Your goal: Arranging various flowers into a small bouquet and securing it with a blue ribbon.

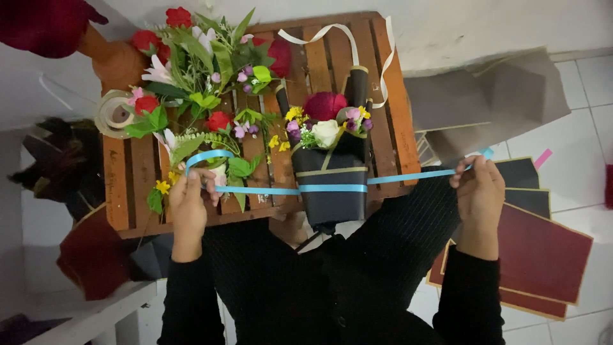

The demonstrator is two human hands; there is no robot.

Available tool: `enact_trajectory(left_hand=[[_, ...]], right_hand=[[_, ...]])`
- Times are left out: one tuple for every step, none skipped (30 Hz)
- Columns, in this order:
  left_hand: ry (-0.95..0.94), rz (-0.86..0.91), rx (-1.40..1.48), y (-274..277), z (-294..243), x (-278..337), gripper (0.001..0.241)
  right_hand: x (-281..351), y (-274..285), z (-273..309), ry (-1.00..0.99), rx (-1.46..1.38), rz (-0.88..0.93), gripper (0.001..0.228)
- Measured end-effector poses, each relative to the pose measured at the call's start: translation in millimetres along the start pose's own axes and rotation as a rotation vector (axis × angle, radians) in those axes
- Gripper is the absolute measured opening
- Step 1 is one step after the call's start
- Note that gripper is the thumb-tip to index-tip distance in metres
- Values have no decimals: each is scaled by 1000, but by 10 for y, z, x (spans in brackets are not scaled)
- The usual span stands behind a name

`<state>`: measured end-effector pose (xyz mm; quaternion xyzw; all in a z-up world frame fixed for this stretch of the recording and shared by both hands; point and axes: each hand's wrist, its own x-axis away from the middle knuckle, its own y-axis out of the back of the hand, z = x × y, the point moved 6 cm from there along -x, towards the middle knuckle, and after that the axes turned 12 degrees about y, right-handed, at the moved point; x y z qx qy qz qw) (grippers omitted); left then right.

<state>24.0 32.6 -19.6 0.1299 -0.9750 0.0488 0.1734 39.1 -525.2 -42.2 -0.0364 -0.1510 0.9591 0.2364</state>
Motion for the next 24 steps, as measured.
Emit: enact_trajectory(left_hand=[[0, 1, 0, 27, 38, -23, 35], [23, -6, 41, 64, 91, -49, 34], [46, -14, 81, 105, 143, -72, 34], [45, -15, 82, 104, 119, -55, 34], [41, -26, 71, 109, 90, -39, 34], [36, -37, 59, 113, 60, -23, 35], [33, -36, 60, 104, 31, -17, 35], [14, -43, 37, 96, -9, -10, 35], [-6, -52, 14, 90, -49, 4, 36], [-9, -53, 15, 70, -89, 17, 36], [-53, -39, 6, 43, -147, 46, 37], [-97, -24, -4, 16, -204, 76, 38], [-99, -25, -3, -37, -286, 113, 38], [-119, -31, -52, -96, -378, 153, 37], [-138, -36, -101, -161, -470, 195, 35], [-140, -35, -100, -206, -489, 184, 35], [-172, 12, -93, -275, -517, 189, 34], [-204, 59, -86, -343, -546, 197, 34], [-208, 59, -85, -420, -605, 215, 34], [-288, 106, -161, -539, -703, 259, 31], [-372, 153, -238, -658, -801, 299, 32], [-378, 153, -238, -832, -903, 332, 32], [-402, 235, -151, -1030, -1016, 387, 34], [-425, 318, -65, -1227, -1129, 445, 44]], right_hand=[[-8, 19, -16, 1, 0, 0, 22], [-17, 39, -31, 3, -2, -3, 20], [-26, 54, -50, 4, -4, -4, 19], [-17, 50, -38, 4, -4, -3, 19], [-14, 47, -29, 2, -1, -13, 19], [-10, 44, -19, 0, 2, -22, 19], [-16, 36, -2, 3, 0, -21, 19], [-21, 32, 13, -1, 16, -24, 18], [-29, 26, 27, -6, 33, -25, 17], [-32, -26, 73, -4, 31, -23, 17], [-26, -79, 133, 25, 49, -3, 17], [-19, -132, 193, 53, 67, 17, 18], [1, -223, 268, 55, 66, 18, 18], [18, -331, 363, 90, 107, 57, 17], [42, -432, 464, 126, 149, 93, 16], [56, -537, 538, 128, 148, 93, 16], [80, -665, 620, 151, 139, 135, 16], [107, -792, 703, 174, 130, 177, 16], [146, -909, 787, 177, 128, 178, 16], [196, -1075, 894, 230, 213, 268, 19], [249, -1246, 995, 286, 296, 356, 22], [223, -1298, 982, 292, 293, 357, 22], [227, -1397, 1002, 380, 368, 444, 23], [238, -1496, 1015, 469, 443, 531, 23]])
